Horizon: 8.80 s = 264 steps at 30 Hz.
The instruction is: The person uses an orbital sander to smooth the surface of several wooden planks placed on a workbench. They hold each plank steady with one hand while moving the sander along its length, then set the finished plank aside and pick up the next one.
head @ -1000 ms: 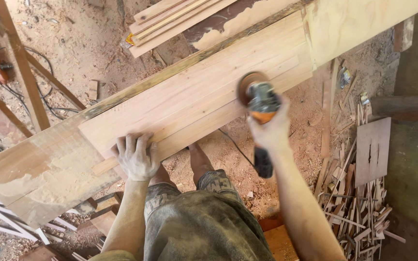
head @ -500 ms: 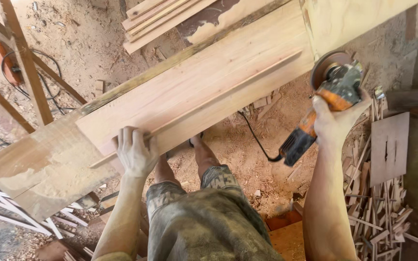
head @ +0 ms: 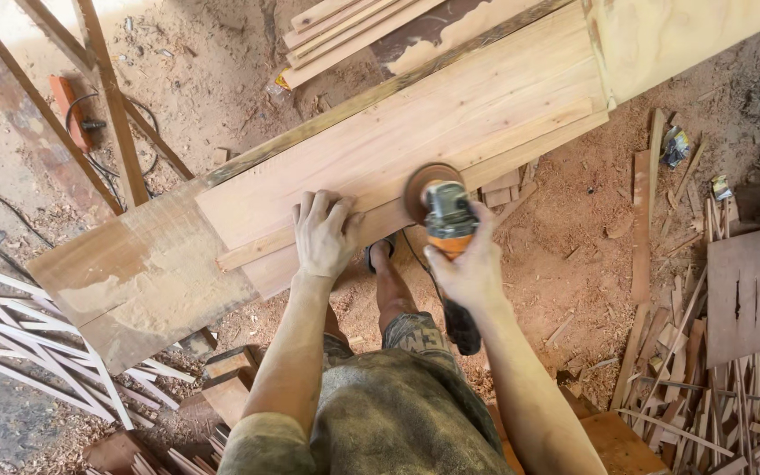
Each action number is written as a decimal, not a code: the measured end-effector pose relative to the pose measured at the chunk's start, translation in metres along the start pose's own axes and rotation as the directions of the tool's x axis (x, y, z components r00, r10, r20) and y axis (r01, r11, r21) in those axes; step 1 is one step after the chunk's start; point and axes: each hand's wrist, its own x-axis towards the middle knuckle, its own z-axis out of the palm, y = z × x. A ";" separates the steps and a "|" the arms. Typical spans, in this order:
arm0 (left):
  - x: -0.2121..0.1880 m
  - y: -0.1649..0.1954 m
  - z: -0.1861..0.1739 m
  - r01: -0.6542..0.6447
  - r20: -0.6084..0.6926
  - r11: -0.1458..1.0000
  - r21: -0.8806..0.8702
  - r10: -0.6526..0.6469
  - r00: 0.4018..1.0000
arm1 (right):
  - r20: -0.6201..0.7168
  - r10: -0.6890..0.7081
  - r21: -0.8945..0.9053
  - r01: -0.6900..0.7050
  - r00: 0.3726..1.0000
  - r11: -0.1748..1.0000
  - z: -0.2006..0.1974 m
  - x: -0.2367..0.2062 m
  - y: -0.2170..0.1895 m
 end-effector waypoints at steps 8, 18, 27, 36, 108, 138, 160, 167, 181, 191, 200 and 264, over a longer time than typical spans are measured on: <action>0.001 -0.011 0.002 -0.031 -0.001 0.999 0.011 0.031 1.000 | 0.153 0.182 -0.242 -0.142 0.971 0.960 -0.009 0.032 -0.011; 0.008 -0.007 0.006 -0.033 -0.017 0.998 0.059 0.034 0.999 | -0.276 0.009 -0.190 -0.064 0.961 0.980 -0.096 0.097 0.035; 0.010 -0.007 0.008 -0.009 0.017 0.995 0.100 0.007 1.000 | -0.437 0.065 -0.211 -0.173 0.897 0.962 -0.137 0.135 0.057; 0.008 -0.008 0.010 -0.008 0.033 0.993 0.119 0.005 0.999 | -0.424 0.234 -0.030 -0.271 0.875 0.962 -0.132 0.134 0.048; 0.003 0.060 0.011 0.248 0.001 0.969 0.001 -0.248 0.969 | -0.413 0.137 0.145 -0.083 0.900 0.986 -0.053 -0.061 0.080; -0.007 -0.018 -0.003 -0.062 -0.008 0.996 0.060 0.063 0.998 | -0.423 0.098 -0.157 -0.180 0.901 0.971 -0.126 0.108 0.055; -0.021 -0.031 -0.003 -0.075 -0.042 0.989 -0.129 0.070 0.997 | 0.119 0.063 -0.242 -0.033 0.991 0.970 0.002 0.019 -0.040; -0.019 -0.029 0.000 -0.082 -0.027 0.997 -0.008 0.081 0.996 | -0.105 0.148 -0.178 -0.165 0.983 0.970 -0.065 0.061 0.004; -0.011 -0.013 0.000 -0.044 0.033 0.992 0.122 0.040 0.999 | -0.567 0.142 -0.085 -0.229 0.812 0.970 -0.170 0.113 0.068; -0.027 -0.012 -0.001 -0.131 0.198 0.985 0.113 0.107 0.974 | -0.340 0.130 0.038 -0.125 0.931 0.991 -0.091 0.010 0.038; -0.017 -0.023 -0.009 -0.110 0.057 0.990 0.087 0.105 0.993 | 0.106 0.019 -0.079 -0.010 0.994 0.997 0.009 -0.011 -0.011; -0.043 -0.006 -0.071 0.131 0.142 0.947 0.293 -0.179 0.974 | -0.483 0.089 0.287 0.062 0.871 0.956 -0.106 -0.045 0.077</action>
